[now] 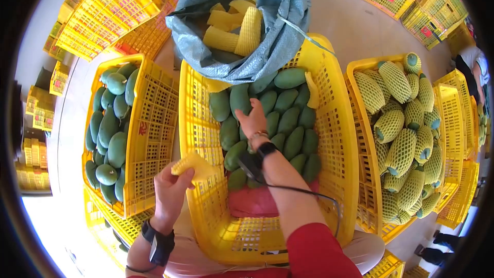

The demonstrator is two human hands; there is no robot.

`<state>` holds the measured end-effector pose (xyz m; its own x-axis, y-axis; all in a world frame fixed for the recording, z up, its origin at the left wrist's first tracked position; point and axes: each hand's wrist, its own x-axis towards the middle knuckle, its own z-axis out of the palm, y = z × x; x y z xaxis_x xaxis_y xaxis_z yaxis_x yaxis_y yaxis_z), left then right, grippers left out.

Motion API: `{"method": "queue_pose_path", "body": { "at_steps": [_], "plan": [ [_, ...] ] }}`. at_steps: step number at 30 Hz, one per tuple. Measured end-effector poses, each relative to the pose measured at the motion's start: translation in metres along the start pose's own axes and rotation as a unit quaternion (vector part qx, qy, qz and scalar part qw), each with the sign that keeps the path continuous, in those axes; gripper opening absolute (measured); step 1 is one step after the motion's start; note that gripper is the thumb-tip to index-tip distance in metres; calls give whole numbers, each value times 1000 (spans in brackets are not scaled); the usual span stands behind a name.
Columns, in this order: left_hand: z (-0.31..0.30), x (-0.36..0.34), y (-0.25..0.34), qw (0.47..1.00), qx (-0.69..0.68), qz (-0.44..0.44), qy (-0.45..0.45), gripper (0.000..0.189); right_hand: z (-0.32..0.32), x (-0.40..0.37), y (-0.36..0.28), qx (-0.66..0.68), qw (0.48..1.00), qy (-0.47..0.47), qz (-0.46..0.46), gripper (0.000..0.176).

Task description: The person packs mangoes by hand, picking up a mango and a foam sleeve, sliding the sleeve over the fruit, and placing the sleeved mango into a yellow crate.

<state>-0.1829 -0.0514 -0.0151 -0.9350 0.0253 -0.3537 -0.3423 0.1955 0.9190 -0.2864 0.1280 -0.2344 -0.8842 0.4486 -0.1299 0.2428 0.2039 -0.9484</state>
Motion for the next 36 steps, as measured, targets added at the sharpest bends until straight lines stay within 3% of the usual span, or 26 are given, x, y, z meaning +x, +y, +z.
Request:
{"method": "queue_pose_path", "body": {
  "at_steps": [2, 4, 6, 8, 11, 12, 14, 16, 20, 22, 23, 24, 25, 26, 28, 30, 32, 34, 36],
  "plan": [
    [0, -5, 8, 1000, 6, 3, -11, 23, 28, 18, 8, -96, 994, 43, -34, 65],
    [-1, -6, 8, 999, -34, -3, -24, 31, 38, 21, 0, -92, 995, 35, 20, 71],
    [-6, -7, 5, 986, -158, -14, -55, 38, 45, 24, -3, -84, 993, 65, 57, 74],
    [-10, -4, -12, 981, -189, -22, -19, 60, 32, 19, -17, 17, 995, 60, 73, 75],
    [-18, 1, -6, 972, -226, -47, -44, 51, -17, -19, -38, 172, 978, -53, 102, 72],
    [-19, 0, -3, 972, -227, -41, -50, 47, -33, -34, -33, 260, 955, -118, 83, 69],
    [-17, -2, -3, 963, -254, -51, -70, 43, -97, -87, -75, 311, 910, -220, 164, 59],
    [-15, -4, -8, 955, -277, -59, -91, 40, -121, -133, -90, 499, 829, -191, 167, 55],
    [-7, -4, -41, 933, -287, -54, -211, 31, -172, -204, -103, 528, 795, -259, 147, 46],
    [-4, -4, -61, 962, -104, 22, -252, 27, -180, -242, -114, 572, 737, -304, 192, 44],
    [15, -27, -44, 979, -104, -31, -175, 22, -182, -260, -124, 555, 754, -305, 177, 44],
    [21, -32, -46, 975, -106, -19, -197, 22, -185, -277, -131, 536, 773, -298, 161, 45],
    [24, -34, -58, 954, 93, 235, -163, 21, -184, -290, -131, 525, 775, -313, 159, 46],
    [32, -38, -67, 834, 269, 472, -101, 21, -183, -299, -126, 513, 777, -328, 159, 47],
    [47, -54, -75, 891, 212, 390, -99, 19, -189, -309, -108, 446, 800, -379, 131, 56],
    [49, -91, -60, 904, 224, 339, -136, 16, -199, -319, -91, 411, 836, -346, 115, 57],
    [54, -113, -60, 894, 226, 357, -148, 16, -216, -326, -82, 339, 888, -292, 109, 57],
    [55, -132, -54, 885, 231, 371, -158, 17, -236, -334, -77, 336, 887, -295, 113, 62],
    [53, -147, -38, 856, 227, 361, -292, 11, -248, -341, -79, 215, 938, -271, 19, 70]
  ]
}}
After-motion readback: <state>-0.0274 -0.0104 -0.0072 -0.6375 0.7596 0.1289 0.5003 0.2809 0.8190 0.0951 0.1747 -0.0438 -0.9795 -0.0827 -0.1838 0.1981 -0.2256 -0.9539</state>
